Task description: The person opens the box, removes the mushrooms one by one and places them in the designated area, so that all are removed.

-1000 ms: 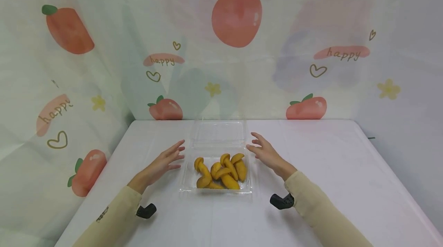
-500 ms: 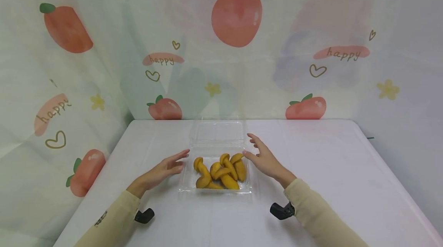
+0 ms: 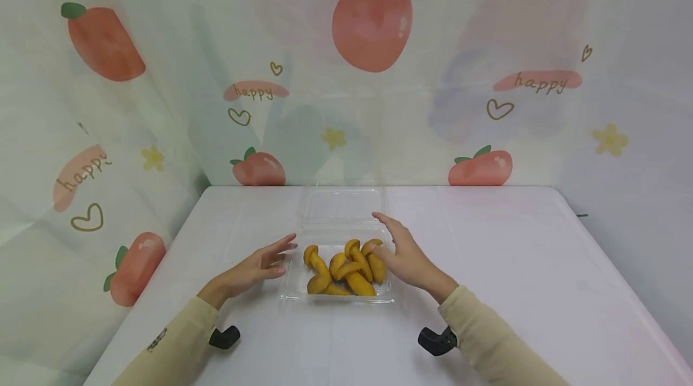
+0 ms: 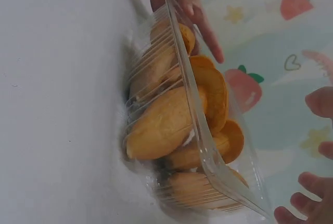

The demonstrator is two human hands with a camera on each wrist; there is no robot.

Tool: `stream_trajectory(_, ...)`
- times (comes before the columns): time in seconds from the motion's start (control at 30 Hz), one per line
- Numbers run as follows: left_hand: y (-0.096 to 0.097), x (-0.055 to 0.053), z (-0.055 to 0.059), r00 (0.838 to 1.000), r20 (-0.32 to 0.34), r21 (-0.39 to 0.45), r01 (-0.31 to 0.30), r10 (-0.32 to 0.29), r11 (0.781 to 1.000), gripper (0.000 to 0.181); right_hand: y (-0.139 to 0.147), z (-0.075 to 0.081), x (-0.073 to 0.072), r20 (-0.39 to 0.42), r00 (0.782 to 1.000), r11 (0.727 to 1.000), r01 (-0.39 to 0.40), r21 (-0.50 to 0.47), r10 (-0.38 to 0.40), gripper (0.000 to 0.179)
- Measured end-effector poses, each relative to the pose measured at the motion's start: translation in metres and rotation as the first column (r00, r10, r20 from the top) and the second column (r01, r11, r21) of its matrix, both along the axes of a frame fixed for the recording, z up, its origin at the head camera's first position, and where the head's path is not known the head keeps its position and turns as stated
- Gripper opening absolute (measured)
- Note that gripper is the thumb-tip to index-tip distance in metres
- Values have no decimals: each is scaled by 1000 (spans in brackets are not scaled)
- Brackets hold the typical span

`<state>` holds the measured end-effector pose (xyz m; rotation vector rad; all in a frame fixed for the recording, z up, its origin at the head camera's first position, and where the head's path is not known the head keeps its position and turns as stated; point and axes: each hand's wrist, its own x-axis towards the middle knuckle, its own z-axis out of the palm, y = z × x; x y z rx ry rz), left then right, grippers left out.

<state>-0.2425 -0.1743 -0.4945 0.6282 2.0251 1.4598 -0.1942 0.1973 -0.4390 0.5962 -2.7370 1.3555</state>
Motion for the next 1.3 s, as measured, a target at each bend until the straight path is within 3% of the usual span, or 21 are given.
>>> stream_trajectory(0.23, 0, -1, 1, 999, -50, 12, -2, 3, 1000, 77, -6, -4, 6, -26, 999, 999, -18, 40, 19, 62)
stream_trajectory(0.53, 7, 5, 13, 985, -156, -16, -72, 69, 997, 72, -7, -7, 9, -45, 999, 997, -22, 72, 25, 59)
stream_trajectory(1.0, 10, 1, 18, 987, -146, -12, -67, 65, 998, 73, -8, -10, 4, -61, 998, 999, -18, 51, 22, 54)
stream_trajectory(1.3, 12, 0, 17, 979, -181, -34, -100, 92, 994, 68, -10, -13, 5, -73, 997, 1000, -5, 10, 5, 51)
